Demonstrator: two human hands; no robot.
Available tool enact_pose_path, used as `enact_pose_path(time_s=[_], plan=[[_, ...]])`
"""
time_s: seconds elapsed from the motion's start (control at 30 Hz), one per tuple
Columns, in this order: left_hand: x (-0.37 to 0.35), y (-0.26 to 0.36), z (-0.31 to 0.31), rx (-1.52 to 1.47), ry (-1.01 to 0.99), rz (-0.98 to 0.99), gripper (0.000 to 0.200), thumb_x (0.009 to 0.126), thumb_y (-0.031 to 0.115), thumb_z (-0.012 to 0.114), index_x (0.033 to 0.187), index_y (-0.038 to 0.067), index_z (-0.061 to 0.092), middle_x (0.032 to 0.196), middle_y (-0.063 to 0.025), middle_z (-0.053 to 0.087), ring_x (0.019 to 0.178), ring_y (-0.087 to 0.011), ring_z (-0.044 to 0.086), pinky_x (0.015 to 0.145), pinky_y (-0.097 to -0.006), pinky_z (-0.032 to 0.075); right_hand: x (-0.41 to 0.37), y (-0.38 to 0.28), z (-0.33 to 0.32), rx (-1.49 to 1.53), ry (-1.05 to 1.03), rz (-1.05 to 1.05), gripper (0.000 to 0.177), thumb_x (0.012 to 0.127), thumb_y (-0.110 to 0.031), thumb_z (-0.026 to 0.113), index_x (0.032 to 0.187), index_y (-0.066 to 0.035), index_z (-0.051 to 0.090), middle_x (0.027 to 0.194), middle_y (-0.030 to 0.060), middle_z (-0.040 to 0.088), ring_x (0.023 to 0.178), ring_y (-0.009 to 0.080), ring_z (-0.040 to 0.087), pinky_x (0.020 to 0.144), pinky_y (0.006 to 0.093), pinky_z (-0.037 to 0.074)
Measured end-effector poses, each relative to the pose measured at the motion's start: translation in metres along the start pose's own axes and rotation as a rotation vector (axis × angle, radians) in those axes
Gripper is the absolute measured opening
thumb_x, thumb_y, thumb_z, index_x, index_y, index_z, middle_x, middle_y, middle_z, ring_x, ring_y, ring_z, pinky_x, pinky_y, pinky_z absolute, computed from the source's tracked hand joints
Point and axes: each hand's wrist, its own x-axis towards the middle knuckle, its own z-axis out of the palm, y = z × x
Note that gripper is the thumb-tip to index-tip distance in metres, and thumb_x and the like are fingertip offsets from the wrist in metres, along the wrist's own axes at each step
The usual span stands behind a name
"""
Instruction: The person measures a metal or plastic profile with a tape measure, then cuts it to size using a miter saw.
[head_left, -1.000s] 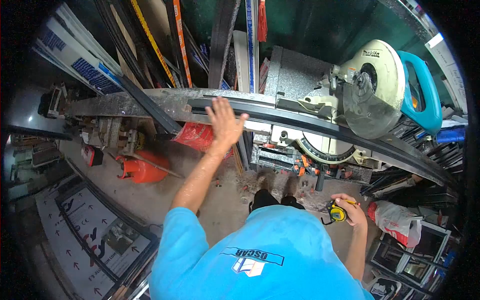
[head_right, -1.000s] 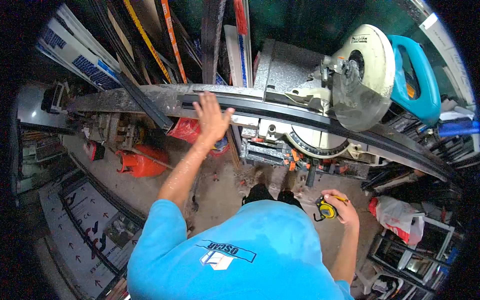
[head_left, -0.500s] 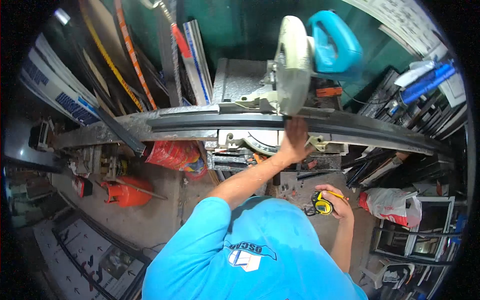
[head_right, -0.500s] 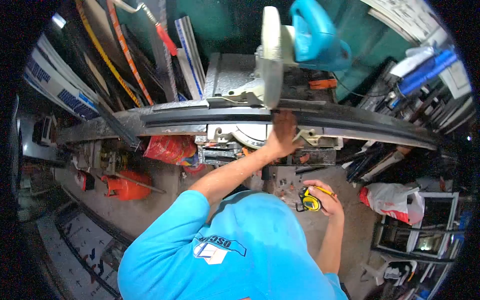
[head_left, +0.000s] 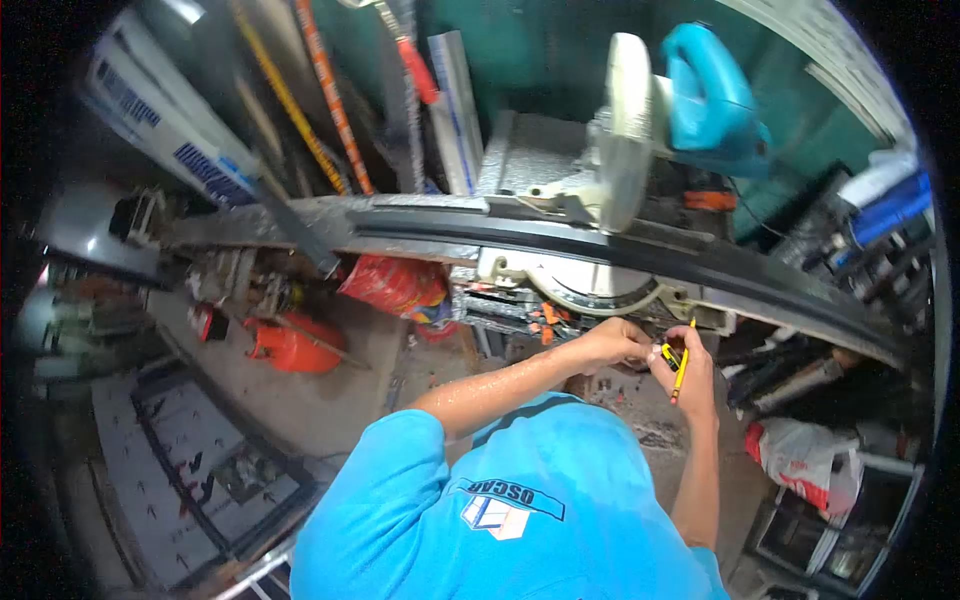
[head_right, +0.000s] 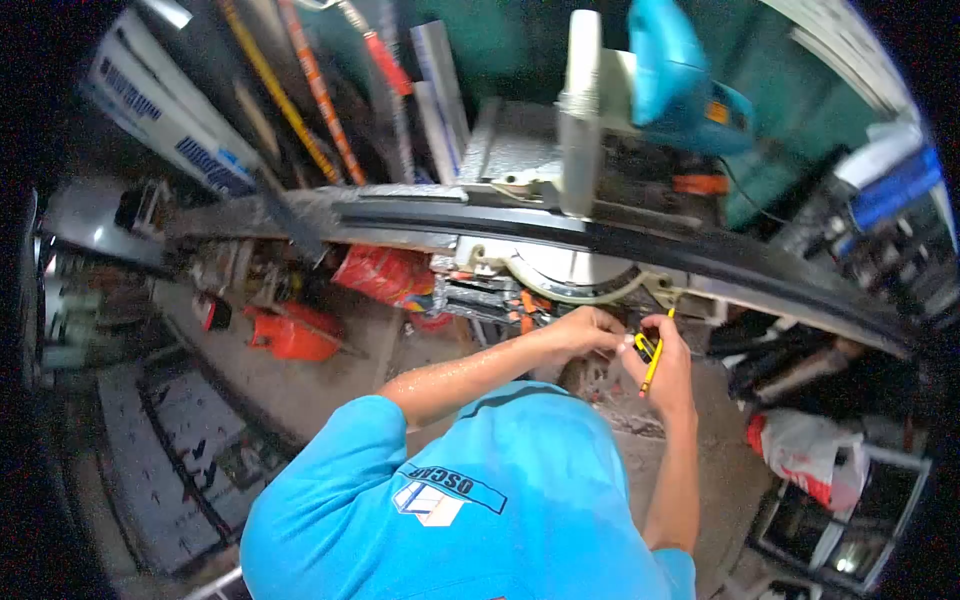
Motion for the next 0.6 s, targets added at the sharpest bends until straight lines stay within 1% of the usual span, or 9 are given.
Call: enact_pose_path(time_s=[0.13, 0.2, 0.23, 0.27, 0.3, 0.33, 0.37, 0.43, 0.6], plan=[[-0.043, 0.011, -0.042, -0.254, 0.092, -0.044, 0.026, 0.090, 0.033, 0.079, 0.084, 0.012, 0.064, 0.075, 0.0020, 0.061, 0.074, -0.0116, 0.062, 0.071, -0.0290, 0.054, 0.040, -0.013, 0.028, -0.050, -0.256, -0.223, 0.065, 0.074, -0.035, 0.087, 0.118, 0.003, 0.060, 0.101, 0.0223, 0.069, 0.090, 0.0340, 0.068, 0.083, 0.0406, 0.054], [-0.073, 0.023, -0.073, -0.339, 0.184, 0.087, 0.022, 0.091, 0.028, 0.077, 0.098, 0.011, 0.066, 0.094, -0.0054, 0.067, 0.092, -0.0191, 0.068, 0.083, -0.0438, 0.054, 0.055, -0.044, 0.023, -0.128, -0.461, -0.043, 0.077, 0.070, -0.039, 0.090, 0.126, 0.004, 0.060, 0.104, 0.0232, 0.069, 0.096, 0.0327, 0.070, 0.087, 0.0402, 0.054], [-0.072, 0.011, -0.132, -0.407, 0.038, 0.204, 0.025, 0.090, 0.022, 0.077, 0.107, 0.008, 0.066, 0.108, -0.0100, 0.069, 0.099, -0.0236, 0.068, 0.088, -0.0536, 0.053, 0.065, -0.024, 0.026, -0.098, -0.381, -0.330, 0.072, 0.070, -0.034, 0.088, 0.125, 0.004, 0.061, 0.102, 0.0227, 0.070, 0.096, 0.0316, 0.071, 0.086, 0.0407, 0.054], [-0.112, 0.032, -0.157, -0.572, 0.143, 0.420, 0.024, 0.092, 0.019, 0.071, 0.111, 0.005, 0.066, 0.111, -0.0134, 0.070, 0.100, -0.0281, 0.069, 0.093, -0.0577, 0.054, 0.074, -0.021, 0.019, -0.156, -0.401, -0.298, 0.072, 0.068, -0.031, 0.086, 0.125, 0.005, 0.061, 0.103, 0.0216, 0.070, 0.094, 0.0300, 0.070, 0.086, 0.0391, 0.054], [-0.149, 0.062, -0.175, -0.240, 0.562, 0.501, 0.023, 0.095, 0.021, 0.066, 0.110, 0.005, 0.065, 0.110, -0.0143, 0.070, 0.104, -0.0321, 0.068, 0.096, -0.0619, 0.052, 0.081, -0.023, 0.010, -0.215, -0.420, -0.264, 0.072, 0.067, -0.027, 0.083, 0.126, 0.006, 0.061, 0.104, 0.0204, 0.070, 0.093, 0.0285, 0.069, 0.086, 0.0374, 0.053], [-0.176, 0.071, -0.224, -0.747, 0.477, 0.662, 0.027, 0.100, 0.029, 0.059, 0.112, 0.006, 0.064, 0.111, -0.0145, 0.069, 0.110, -0.0352, 0.065, 0.097, -0.0647, 0.051, 0.086, -0.030, 0.000, -0.181, -0.442, -0.143, 0.065, 0.067, -0.023, 0.081, 0.122, 0.005, 0.063, 0.101, 0.0197, 0.071, 0.090, 0.0298, 0.070, 0.083, 0.0389, 0.055], [-0.199, 0.085, -0.252, -0.784, 0.841, 0.673, 0.034, 0.102, 0.034, 0.055, 0.119, 0.005, 0.061, 0.121, -0.0169, 0.067, 0.115, -0.0370, 0.062, 0.099, -0.0677, 0.048, 0.092, -0.033, -0.009, -0.151, -0.465, -0.021, 0.058, 0.067, -0.019, 0.079, 0.119, 0.003, 0.066, 0.098, 0.0190, 0.071, 0.087, 0.0312, 0.071, 0.079, 0.0405, 0.056], [-0.208, 0.067, -0.311, -0.546, 1.059, 0.504, 0.046, 0.105, 0.037, 0.052, 0.136, 0.004, 0.050, 0.131, -0.0156, 0.058, 0.116, -0.0362, 0.063, 0.092, -0.0602, 0.055, 0.104, -0.011, -0.009, -0.174, -0.337, -0.184, 0.050, 0.067, -0.017, 0.077, 0.112, 0.004, 0.068, 0.089, 0.0201, 0.070, 0.082, 0.0332, 0.071, 0.076, 0.0405, 0.056], [-0.175, 0.051, -0.316, -0.337, 1.198, 0.342, 0.044, 0.104, 0.036, 0.058, 0.126, -0.001, 0.058, 0.109, -0.0149, 0.068, 0.086, -0.0268, 0.072, 0.067, -0.0388, 0.063, 0.132, -0.011, -0.003, -0.329, -0.410, -0.216, 0.048, 0.068, -0.017, 0.081, 0.109, 0.005, 0.070, 0.084, 0.0237, 0.068, 0.078, 0.0365, 0.069, 0.074, 0.0414, 0.054]])
